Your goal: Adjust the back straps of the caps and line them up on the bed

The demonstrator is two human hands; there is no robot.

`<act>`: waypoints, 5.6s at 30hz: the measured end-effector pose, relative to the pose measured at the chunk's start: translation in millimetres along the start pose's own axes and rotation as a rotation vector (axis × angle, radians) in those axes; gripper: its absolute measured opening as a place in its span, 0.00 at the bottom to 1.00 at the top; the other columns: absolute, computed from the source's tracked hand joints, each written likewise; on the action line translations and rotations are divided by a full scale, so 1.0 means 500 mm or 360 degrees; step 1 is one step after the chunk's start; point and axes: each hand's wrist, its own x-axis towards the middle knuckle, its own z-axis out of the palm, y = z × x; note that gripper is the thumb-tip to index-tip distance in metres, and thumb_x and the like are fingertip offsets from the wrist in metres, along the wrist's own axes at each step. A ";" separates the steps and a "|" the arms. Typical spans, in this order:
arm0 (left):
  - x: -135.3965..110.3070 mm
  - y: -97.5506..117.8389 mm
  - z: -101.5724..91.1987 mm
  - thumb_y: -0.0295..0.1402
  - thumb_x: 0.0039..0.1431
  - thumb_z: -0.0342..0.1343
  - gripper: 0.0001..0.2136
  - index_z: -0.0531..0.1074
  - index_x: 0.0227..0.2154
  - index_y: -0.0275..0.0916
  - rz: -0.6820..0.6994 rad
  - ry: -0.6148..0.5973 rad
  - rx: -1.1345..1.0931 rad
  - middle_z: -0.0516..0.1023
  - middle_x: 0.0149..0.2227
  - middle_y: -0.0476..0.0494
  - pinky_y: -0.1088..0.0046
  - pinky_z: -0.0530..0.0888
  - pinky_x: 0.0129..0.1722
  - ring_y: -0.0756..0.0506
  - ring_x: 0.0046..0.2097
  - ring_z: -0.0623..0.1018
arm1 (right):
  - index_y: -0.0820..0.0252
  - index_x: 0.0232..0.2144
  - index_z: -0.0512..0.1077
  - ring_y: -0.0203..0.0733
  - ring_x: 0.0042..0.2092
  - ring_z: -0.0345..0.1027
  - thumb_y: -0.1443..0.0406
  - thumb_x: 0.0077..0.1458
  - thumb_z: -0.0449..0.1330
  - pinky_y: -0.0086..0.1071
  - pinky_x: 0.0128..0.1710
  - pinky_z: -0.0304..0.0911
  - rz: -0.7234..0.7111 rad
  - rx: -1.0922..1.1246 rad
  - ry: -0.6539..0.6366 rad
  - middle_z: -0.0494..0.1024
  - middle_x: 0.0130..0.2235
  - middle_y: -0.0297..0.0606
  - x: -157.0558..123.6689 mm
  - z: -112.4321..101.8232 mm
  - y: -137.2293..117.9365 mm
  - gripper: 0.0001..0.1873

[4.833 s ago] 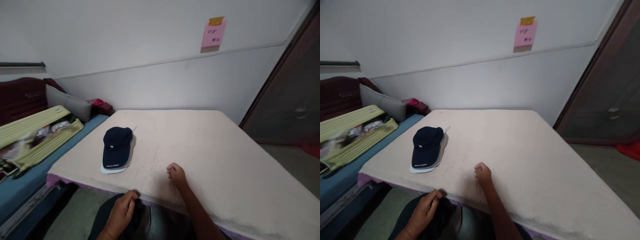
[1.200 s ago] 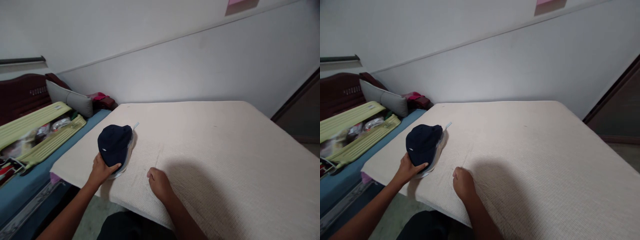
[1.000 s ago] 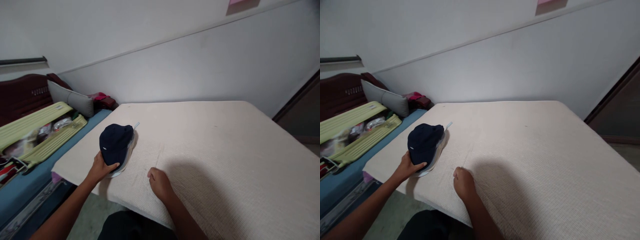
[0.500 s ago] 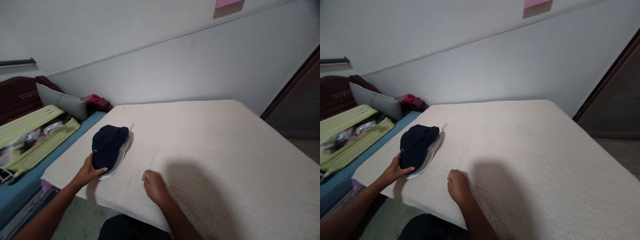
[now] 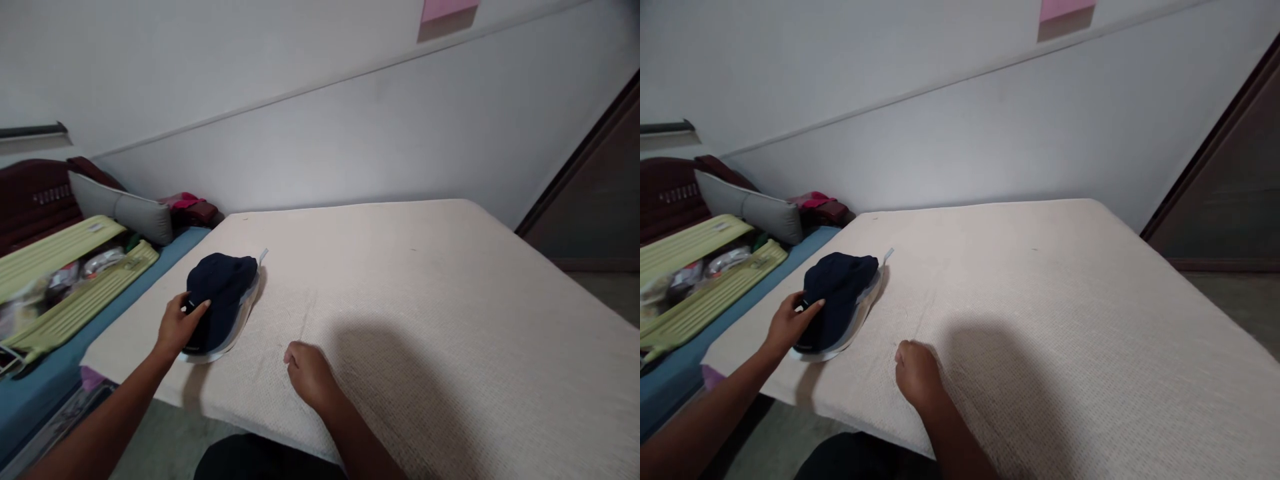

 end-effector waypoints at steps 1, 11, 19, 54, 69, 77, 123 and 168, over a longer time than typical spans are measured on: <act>-0.001 -0.004 0.001 0.50 0.42 0.58 0.26 0.71 0.41 0.37 0.0004 0.0048 -0.0047 0.73 0.43 0.38 0.59 0.71 0.43 0.37 0.41 0.75 | 0.61 0.26 0.70 0.36 0.32 0.66 0.77 0.47 0.50 0.26 0.30 0.51 -0.0001 0.0007 0.0009 0.76 0.30 0.37 -0.001 0.000 0.000 0.12; -0.018 0.068 -0.017 0.38 0.50 0.56 0.09 0.68 0.33 0.39 0.0177 0.0510 -0.0485 0.74 0.38 0.45 0.62 0.69 0.49 0.43 0.44 0.74 | 0.62 0.25 0.70 0.35 0.30 0.65 0.79 0.44 0.50 0.26 0.29 0.52 -0.0016 0.0146 0.0114 0.74 0.27 0.36 0.001 0.004 0.002 0.13; -0.158 0.244 0.048 0.33 0.54 0.56 0.05 0.65 0.29 0.41 0.0559 0.0344 -0.0869 0.71 0.39 0.45 0.61 0.65 0.52 0.44 0.45 0.72 | 0.62 0.28 0.71 0.38 0.29 0.67 0.59 0.54 0.54 0.30 0.28 0.59 0.0211 0.1149 0.0464 0.74 0.27 0.38 0.039 -0.034 0.025 0.12; -0.264 0.259 0.137 0.40 0.55 0.54 0.12 0.77 0.32 0.36 -0.1396 -0.1898 -0.2320 0.81 0.30 0.43 0.69 0.73 0.36 0.42 0.36 0.79 | 0.60 0.21 0.75 0.36 0.25 0.68 0.66 0.41 0.65 0.30 0.31 0.65 0.0603 0.2252 0.0567 0.76 0.23 0.33 -0.125 -0.167 0.050 0.03; -0.260 0.263 0.130 0.33 0.44 0.58 0.07 0.77 0.28 0.37 -0.1187 -0.1517 -0.2465 0.79 0.25 0.46 0.69 0.73 0.31 0.44 0.28 0.77 | 0.58 0.31 0.77 0.46 0.42 0.73 0.51 0.49 0.61 0.39 0.47 0.63 0.0587 0.2254 0.0431 0.80 0.34 0.39 -0.145 -0.200 0.073 0.17; -0.270 0.256 0.101 0.33 0.41 0.65 0.14 0.77 0.34 0.36 -0.0896 -0.1941 -0.2266 0.80 0.30 0.41 0.67 0.73 0.31 0.42 0.30 0.78 | 0.60 0.39 0.74 0.37 0.33 0.70 0.67 0.47 0.64 0.30 0.37 0.63 0.0405 0.2029 0.0188 0.77 0.34 0.36 -0.121 -0.230 -0.007 0.13; -0.301 0.339 0.179 0.34 0.52 0.57 0.07 0.73 0.32 0.37 -0.0593 -0.2165 -0.1838 0.75 0.26 0.48 0.75 0.64 0.29 0.50 0.27 0.71 | 0.63 0.31 0.68 0.25 0.17 0.47 0.55 0.59 0.52 0.24 0.16 0.38 0.0459 0.1546 0.0227 0.63 0.20 0.28 -0.107 -0.219 0.005 0.16; -0.323 0.349 0.190 0.38 0.46 0.62 0.11 0.70 0.24 0.36 -0.0716 -0.2272 -0.2026 0.69 0.20 0.51 0.78 0.56 0.22 0.54 0.21 0.64 | 0.62 0.25 0.68 0.27 0.19 0.53 0.61 0.54 0.57 0.24 0.18 0.47 0.0372 0.1465 0.0166 0.66 0.21 0.29 -0.152 -0.234 0.025 0.10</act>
